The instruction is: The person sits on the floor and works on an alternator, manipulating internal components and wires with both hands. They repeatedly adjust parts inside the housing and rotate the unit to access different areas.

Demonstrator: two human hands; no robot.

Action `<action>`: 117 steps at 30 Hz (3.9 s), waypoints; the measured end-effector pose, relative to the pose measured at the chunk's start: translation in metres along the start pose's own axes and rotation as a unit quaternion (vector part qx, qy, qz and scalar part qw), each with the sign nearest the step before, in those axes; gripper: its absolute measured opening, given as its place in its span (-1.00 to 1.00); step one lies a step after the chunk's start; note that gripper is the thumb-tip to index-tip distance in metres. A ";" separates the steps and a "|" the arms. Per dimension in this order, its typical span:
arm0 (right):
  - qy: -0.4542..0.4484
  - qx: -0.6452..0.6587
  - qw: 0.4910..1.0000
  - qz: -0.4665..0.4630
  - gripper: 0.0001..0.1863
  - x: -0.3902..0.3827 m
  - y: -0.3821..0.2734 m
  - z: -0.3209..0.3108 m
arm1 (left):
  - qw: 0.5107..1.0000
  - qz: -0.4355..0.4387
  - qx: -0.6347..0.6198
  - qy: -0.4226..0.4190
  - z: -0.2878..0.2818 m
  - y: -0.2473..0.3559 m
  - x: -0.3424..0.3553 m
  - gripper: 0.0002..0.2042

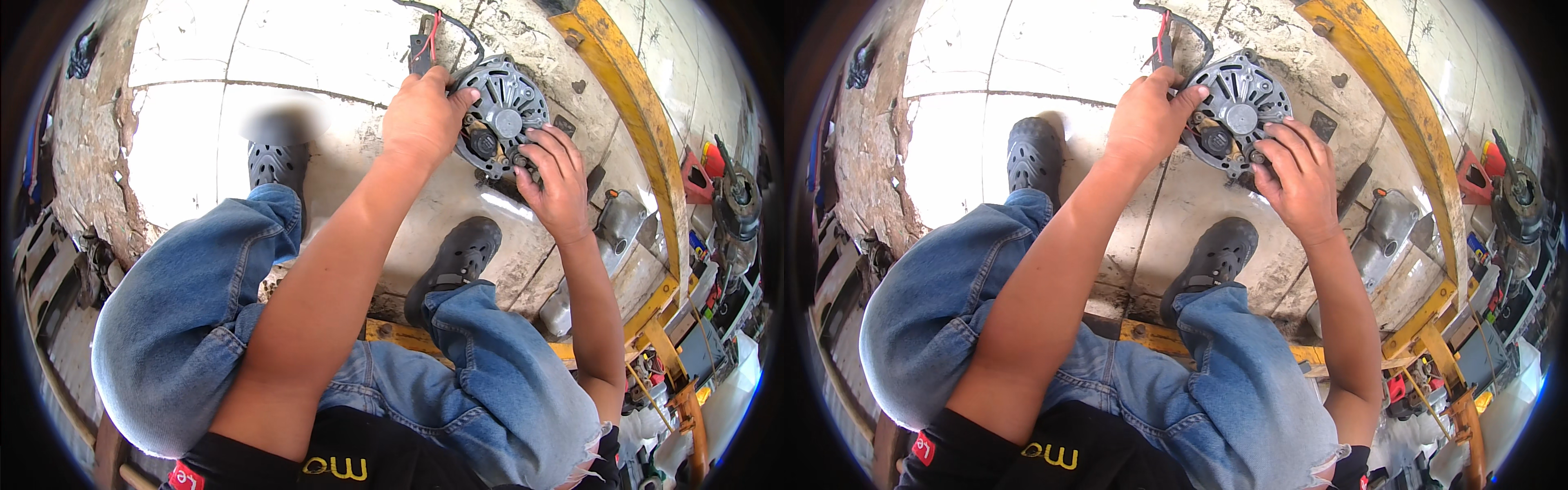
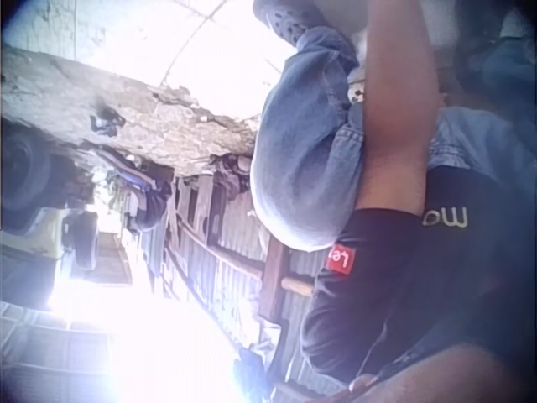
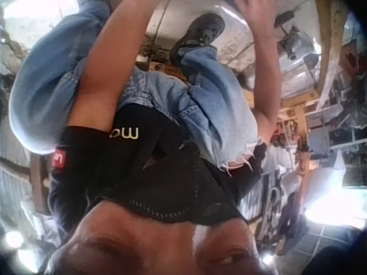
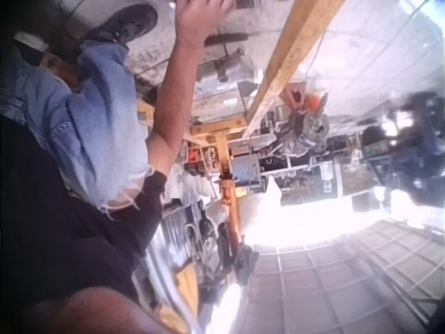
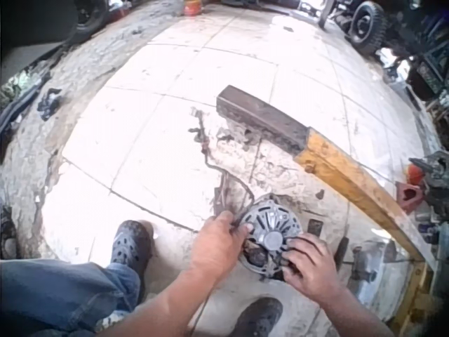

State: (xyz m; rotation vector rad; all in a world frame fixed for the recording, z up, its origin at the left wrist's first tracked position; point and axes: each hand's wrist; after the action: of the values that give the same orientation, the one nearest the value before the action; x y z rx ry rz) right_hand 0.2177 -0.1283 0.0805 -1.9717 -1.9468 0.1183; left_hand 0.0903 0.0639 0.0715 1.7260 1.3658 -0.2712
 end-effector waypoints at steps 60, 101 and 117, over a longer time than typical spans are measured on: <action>0.027 -0.021 0.996 0.087 -0.79 -0.007 -0.020 -0.001 | 0.999 -0.010 -0.018 -0.033 -0.001 -0.001 0.003 -0.54; 0.041 0.052 0.993 0.101 -0.59 -0.007 -0.017 -0.009 | 1.000 -0.008 0.000 -0.025 -0.001 0.000 0.002 -0.51; 0.070 0.081 0.985 0.135 -0.70 -0.008 -0.023 -0.006 | 1.000 0.013 -0.007 -0.012 0.002 -0.005 0.004 -0.49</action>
State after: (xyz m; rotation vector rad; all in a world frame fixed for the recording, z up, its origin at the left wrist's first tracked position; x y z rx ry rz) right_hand 0.1974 -0.1381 0.0914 -2.0651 -1.5264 0.1965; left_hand 0.0881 0.0655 0.0652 1.7223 1.3248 -0.2657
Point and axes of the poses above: each hand's wrist, its own x-axis towards the middle knuckle, its own z-axis out of the palm, y = z × x, and after that the axes turned 11 degrees about -z, right-handed
